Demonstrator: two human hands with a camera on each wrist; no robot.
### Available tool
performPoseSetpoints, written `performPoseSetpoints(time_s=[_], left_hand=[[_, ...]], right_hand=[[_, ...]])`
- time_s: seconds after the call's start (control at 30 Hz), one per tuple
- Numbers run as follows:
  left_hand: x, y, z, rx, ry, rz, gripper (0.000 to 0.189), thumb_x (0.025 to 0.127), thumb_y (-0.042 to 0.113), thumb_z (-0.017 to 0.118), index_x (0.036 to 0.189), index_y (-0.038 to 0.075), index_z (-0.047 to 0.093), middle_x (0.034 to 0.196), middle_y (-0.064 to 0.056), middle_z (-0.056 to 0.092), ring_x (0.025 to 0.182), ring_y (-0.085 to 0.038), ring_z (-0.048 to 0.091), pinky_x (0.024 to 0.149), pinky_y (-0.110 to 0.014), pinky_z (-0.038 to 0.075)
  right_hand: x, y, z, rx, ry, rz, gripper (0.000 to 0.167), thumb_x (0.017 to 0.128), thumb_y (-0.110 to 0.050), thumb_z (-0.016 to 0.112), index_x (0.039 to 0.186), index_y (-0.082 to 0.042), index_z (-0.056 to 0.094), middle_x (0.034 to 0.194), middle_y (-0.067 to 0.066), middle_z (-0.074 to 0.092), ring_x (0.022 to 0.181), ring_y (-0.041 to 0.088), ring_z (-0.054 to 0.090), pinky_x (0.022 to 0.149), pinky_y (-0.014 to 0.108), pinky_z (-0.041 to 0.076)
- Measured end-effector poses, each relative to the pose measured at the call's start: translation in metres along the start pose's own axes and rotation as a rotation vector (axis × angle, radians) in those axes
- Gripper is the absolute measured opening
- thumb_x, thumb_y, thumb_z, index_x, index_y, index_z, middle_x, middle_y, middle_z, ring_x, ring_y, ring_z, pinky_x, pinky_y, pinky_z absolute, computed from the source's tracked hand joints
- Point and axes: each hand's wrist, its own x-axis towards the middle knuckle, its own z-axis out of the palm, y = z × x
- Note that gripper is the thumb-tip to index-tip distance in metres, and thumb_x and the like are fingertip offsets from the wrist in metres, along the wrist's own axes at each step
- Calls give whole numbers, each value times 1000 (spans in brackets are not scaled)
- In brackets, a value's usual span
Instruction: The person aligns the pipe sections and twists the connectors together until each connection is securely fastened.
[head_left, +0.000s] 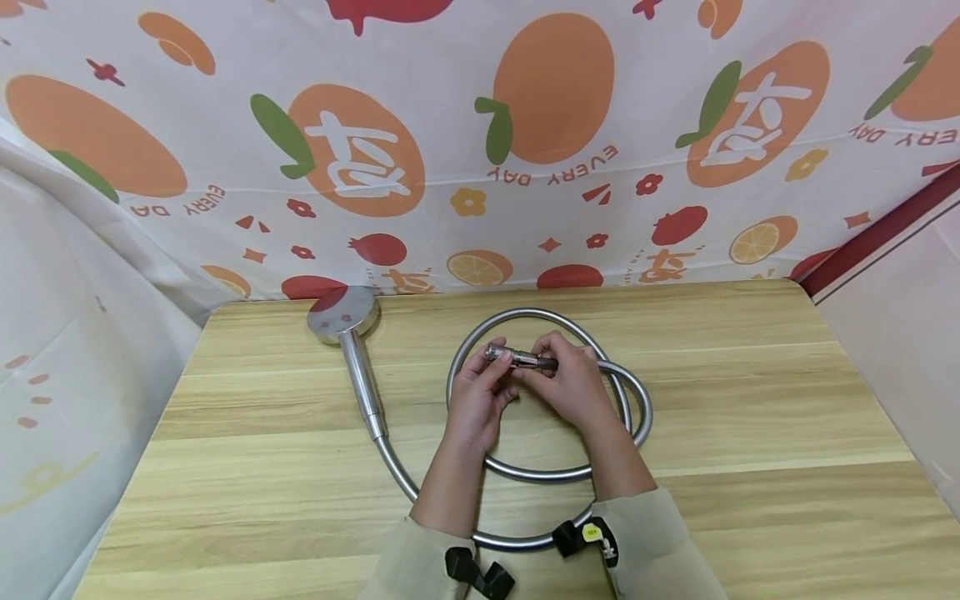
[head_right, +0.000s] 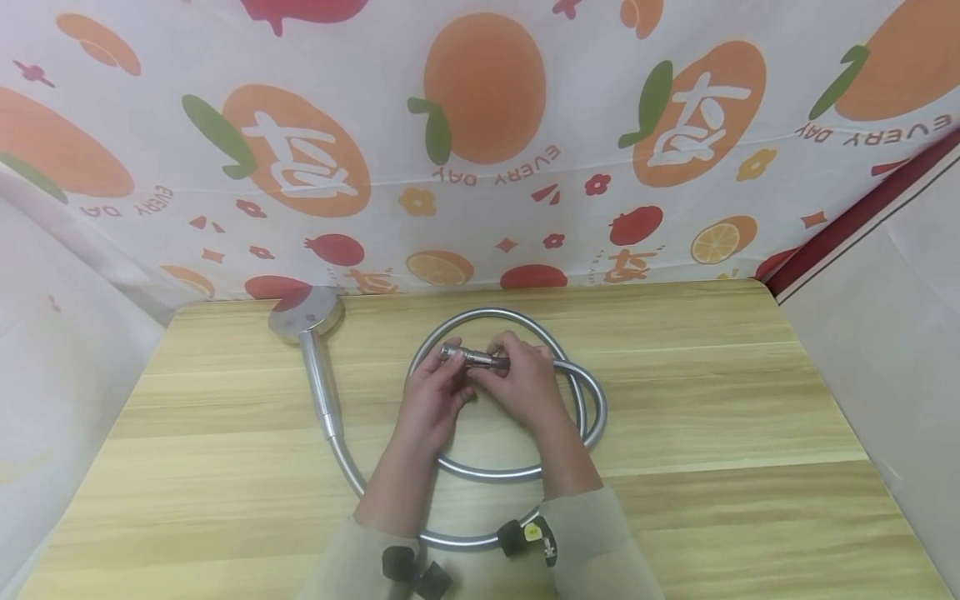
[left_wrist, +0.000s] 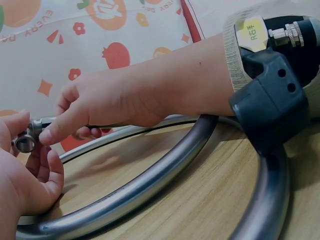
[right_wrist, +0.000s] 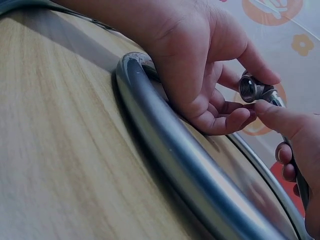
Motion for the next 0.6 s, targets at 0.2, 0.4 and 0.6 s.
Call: performPoseSetpoints(time_s=[0.2,0.4,0.6], left_hand=[[0,0,-1,3,4,3,50,90,16,72,135,3,55,89,7,66,75,-8,57,62,-22,48],[1,-1,-1,-6,0,2,50,91,16,71,135,3,54,89,7,67,78,-9,60,62,-22,48],[0,0,0,-2,-4,2,50,91,15,70,136,2,53,88,7,68,79,-10,61,62,-22,48]], right_hand=[[1,1,1,-2,-6,-25,22,83,-40,77,93,-23,68,85,-9,72,75,8,63,79,34,32],[1,1,1,-36,-14,-41,21,91,-40,69,98,-21,73,94,-6,75,88,14,68,83,36,35],[1,0,1,-34,-15,-29,23,91,-41,69,100,-20,73,95,-5,75,90,15,68,84,37,35]])
